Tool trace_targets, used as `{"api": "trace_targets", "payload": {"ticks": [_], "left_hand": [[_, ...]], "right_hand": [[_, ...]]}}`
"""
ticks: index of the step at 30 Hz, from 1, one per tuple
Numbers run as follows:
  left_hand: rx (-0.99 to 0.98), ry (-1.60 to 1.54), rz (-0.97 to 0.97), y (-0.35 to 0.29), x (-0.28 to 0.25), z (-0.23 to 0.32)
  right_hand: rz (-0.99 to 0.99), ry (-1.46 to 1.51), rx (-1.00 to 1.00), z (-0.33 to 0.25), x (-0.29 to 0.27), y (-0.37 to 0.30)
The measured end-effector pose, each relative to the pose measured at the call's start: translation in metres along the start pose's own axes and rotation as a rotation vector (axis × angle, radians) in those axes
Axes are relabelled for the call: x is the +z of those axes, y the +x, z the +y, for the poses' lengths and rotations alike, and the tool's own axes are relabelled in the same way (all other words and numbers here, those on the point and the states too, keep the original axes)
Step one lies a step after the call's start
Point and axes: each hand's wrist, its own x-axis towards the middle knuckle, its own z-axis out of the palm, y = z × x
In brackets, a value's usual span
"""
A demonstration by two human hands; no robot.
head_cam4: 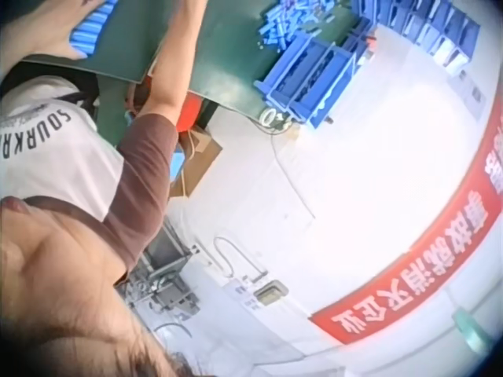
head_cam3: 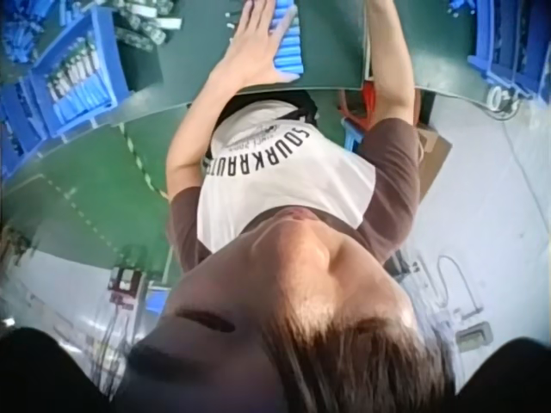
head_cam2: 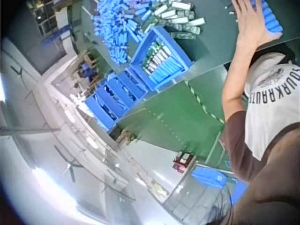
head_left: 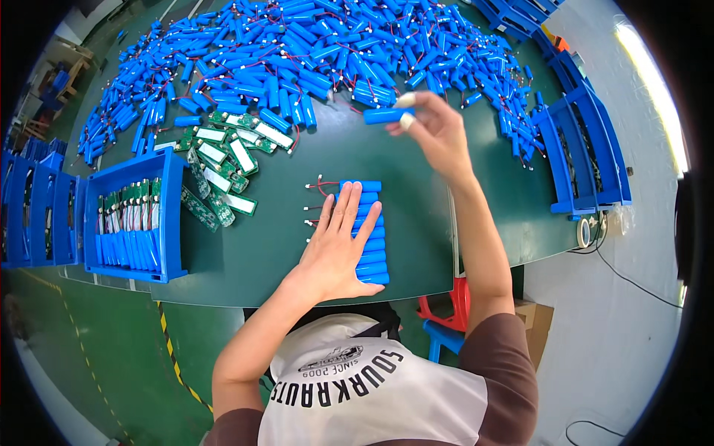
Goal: The person aligns battery packs, connects their wire connectors to circuit boards, and places the assembled units into a blue storage crate by hand before connecting more batteries to circuit boards.
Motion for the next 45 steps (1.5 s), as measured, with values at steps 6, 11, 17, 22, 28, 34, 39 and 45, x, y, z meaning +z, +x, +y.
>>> {"api": "trace_targets", "payload": {"ticks": [6, 11, 17, 22, 28, 34, 39, 45], "left_hand": [[0.006, -0.011, 0.01, 0.001, -0.001, -0.002], [0.001, 0.028, 0.005, 0.005, -0.005, 0.0], [-0.112, 0.069, 0.056, -0.012, -0.004, 0.009], [-0.263, 0.097, 0.036, -0.034, -0.002, 0.01], [-0.261, 0.133, 0.094, -0.027, 0.016, 0.01], [-0.236, 0.146, 0.108, -0.027, 0.012, 0.007], [-0.263, 0.077, 0.078, -0.024, 0.006, 0.009], [-0.302, 0.092, 0.008, -0.023, 0.003, 0.013]], "right_hand": [[-0.172, -0.156, 0.037, 0.031, 0.027, -0.056], [-0.107, -0.451, -0.236, 0.027, 0.038, -0.056], [-0.046, -0.468, -0.147, 0.011, 0.044, -0.068], [0.088, 0.157, 0.253, 0.004, 0.061, -0.125], [0.105, 0.222, 0.179, -0.007, 0.092, -0.133], [0.092, 0.266, 0.136, 0.0, 0.088, -0.133], [0.116, 0.188, 0.166, 0.0, 0.07, -0.12], [-0.171, 0.136, 0.128, 0.022, 0.042, -0.056]]}}
